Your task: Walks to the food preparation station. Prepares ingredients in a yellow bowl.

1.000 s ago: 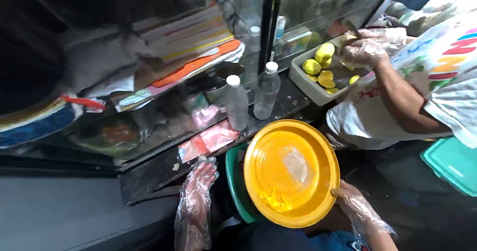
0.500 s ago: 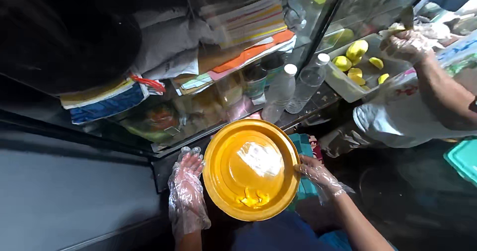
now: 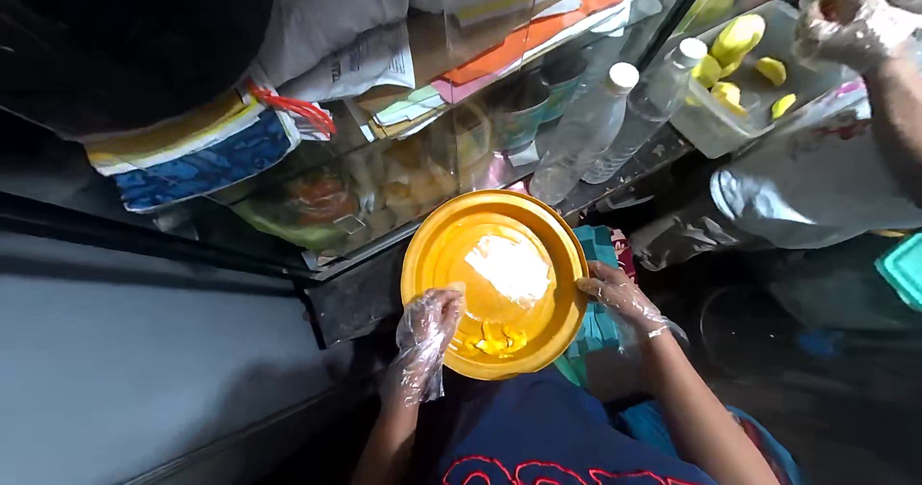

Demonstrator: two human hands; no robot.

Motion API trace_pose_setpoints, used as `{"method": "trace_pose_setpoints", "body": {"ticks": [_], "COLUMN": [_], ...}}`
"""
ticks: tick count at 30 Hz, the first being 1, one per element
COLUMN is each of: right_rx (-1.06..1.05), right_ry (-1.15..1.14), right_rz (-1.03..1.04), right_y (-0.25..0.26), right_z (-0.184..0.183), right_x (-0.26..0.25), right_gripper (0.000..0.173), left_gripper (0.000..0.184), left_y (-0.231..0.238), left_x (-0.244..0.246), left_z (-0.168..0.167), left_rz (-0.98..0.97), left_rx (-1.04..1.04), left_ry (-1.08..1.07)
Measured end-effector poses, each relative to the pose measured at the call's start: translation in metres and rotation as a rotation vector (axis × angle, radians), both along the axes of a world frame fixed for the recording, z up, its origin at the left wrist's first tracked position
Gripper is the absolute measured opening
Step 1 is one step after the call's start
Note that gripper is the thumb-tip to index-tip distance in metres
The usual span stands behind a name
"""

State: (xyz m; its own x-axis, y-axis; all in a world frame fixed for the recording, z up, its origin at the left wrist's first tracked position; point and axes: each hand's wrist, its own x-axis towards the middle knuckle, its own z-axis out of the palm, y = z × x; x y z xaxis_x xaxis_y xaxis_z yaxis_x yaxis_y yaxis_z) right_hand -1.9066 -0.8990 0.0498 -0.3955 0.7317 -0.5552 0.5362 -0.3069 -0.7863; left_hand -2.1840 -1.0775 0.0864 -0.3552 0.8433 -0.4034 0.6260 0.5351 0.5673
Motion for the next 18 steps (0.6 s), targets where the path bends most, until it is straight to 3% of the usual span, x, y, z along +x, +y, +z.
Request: {"method": "trace_pose_setpoints", "body": {"ticks": [3,6,9,12,14,18], "right_rx": [0.109,0.493,0.699,0.539,0.369,0.351], "right_ry": [-0.080,-0.317,-0.297,-0.212,-0.270,-0.316], "right_rz": [-0.002,0.001,0.074,0.514,0.831,1.037], "right_y": [-0.006,-0.016,-0.039,-0.061,-0.067,-0.085], "right_z": [-0.001,0.009,0.034,0.043,0.031,0.000], "right_x": [0.004,0.006,-0.018,-0.061,-0.091,-0.126], "right_gripper": [0.039,0.046,0.034,0.028,0.031,0.032], "left_gripper": [0.034,0.032,0.031,0.029,0.028,0.028], "left_y": [0.005,0.007,0.005,0.002,0.002,-0.002], "left_x": [0.003,0.001,-0.009,-0.017,-0.018,-0.018], "left_z": [0.003,0.008,0.008,0.004,0.004,0.008], "left_rz": [-0.054,0.033,0.138,0.191,0.227,0.282], "left_rx": [-0.047,0.012,0.044,0.132,0.172,0.230], "left_ry": [0.023,0.078,0.100,0.122,0.136,0.154]}}
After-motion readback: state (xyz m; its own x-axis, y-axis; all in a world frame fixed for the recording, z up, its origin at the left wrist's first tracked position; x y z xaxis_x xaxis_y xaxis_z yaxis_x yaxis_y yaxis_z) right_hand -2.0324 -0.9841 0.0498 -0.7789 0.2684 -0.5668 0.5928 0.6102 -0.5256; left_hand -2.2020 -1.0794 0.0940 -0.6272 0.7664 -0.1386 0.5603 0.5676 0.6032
